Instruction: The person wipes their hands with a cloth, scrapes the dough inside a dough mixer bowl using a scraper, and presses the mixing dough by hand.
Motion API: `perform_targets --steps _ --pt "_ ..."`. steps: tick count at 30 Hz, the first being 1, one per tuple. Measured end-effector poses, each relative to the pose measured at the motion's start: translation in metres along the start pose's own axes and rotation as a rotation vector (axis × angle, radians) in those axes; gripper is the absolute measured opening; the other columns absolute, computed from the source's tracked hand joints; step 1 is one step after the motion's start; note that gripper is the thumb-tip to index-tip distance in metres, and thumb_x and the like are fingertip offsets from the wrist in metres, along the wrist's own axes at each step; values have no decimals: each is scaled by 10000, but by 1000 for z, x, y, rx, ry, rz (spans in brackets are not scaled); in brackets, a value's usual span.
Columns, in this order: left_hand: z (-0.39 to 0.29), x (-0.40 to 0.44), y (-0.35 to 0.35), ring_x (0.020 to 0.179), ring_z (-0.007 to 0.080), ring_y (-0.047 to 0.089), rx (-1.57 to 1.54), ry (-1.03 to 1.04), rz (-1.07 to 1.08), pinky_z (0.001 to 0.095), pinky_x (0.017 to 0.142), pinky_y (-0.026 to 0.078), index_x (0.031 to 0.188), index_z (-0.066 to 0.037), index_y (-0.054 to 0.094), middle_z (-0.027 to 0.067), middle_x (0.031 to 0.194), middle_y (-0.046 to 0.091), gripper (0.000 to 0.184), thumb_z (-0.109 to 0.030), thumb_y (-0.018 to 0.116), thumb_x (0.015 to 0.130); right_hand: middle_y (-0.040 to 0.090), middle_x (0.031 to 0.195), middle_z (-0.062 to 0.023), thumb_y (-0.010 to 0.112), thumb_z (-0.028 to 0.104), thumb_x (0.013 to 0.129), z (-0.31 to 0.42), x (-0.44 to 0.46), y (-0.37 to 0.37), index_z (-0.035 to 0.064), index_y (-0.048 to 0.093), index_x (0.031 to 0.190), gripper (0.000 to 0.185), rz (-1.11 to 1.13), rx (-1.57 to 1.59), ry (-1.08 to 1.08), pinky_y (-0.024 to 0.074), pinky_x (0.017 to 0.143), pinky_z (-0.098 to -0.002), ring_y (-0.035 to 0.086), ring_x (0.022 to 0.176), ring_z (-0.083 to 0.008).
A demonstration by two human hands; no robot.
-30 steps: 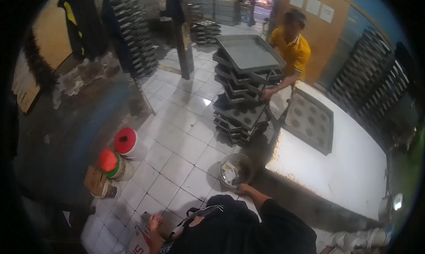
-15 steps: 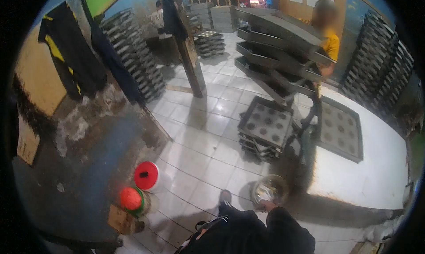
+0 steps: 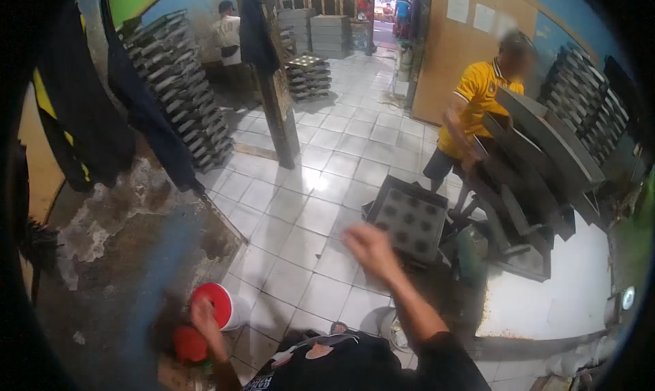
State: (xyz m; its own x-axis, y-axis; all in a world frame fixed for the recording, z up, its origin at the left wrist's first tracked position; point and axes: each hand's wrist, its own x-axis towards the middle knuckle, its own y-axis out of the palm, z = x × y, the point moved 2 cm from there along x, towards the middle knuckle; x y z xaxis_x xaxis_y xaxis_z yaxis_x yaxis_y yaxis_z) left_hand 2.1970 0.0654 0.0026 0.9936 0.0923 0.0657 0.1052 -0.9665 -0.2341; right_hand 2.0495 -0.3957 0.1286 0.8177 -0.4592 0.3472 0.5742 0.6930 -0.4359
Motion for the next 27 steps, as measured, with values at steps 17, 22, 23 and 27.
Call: perform_targets --steps 17,22,23,27 --pt "-412 181 111 926 203 593 12 2024 560 346 768 492 1132 8 583 107 970 602 300 -208 480 950 546 877 -87 571 119 858 385 37 3 36 598 1009 174 99 -395 -1061 460 704 -331 531 799 -193" --pt "-408 192 133 921 201 597 -146 2063 682 342 773 494 1140 6 582 110 984 607 296 -200 488 949 547 894 -86 566 126 866 402 37 30 49 591 1033 186 86 -491 -935 462 717 -330 534 814 -191" --pt "-407 193 137 921 201 598 -182 2068 696 342 774 495 1141 6 581 110 987 608 296 -199 489 949 548 897 -85 566 127 868 405 34 33 52 590 1038 188 75 -510 -904 462 720 -329 535 817 -191" --pt "-404 184 155 917 199 602 -321 2057 762 338 779 497 1148 4 580 112 998 612 293 -193 495 948 549 911 -84 562 133 874 414 18 32 63 585 1058 199 23 -584 -791 463 730 -329 537 829 -189"
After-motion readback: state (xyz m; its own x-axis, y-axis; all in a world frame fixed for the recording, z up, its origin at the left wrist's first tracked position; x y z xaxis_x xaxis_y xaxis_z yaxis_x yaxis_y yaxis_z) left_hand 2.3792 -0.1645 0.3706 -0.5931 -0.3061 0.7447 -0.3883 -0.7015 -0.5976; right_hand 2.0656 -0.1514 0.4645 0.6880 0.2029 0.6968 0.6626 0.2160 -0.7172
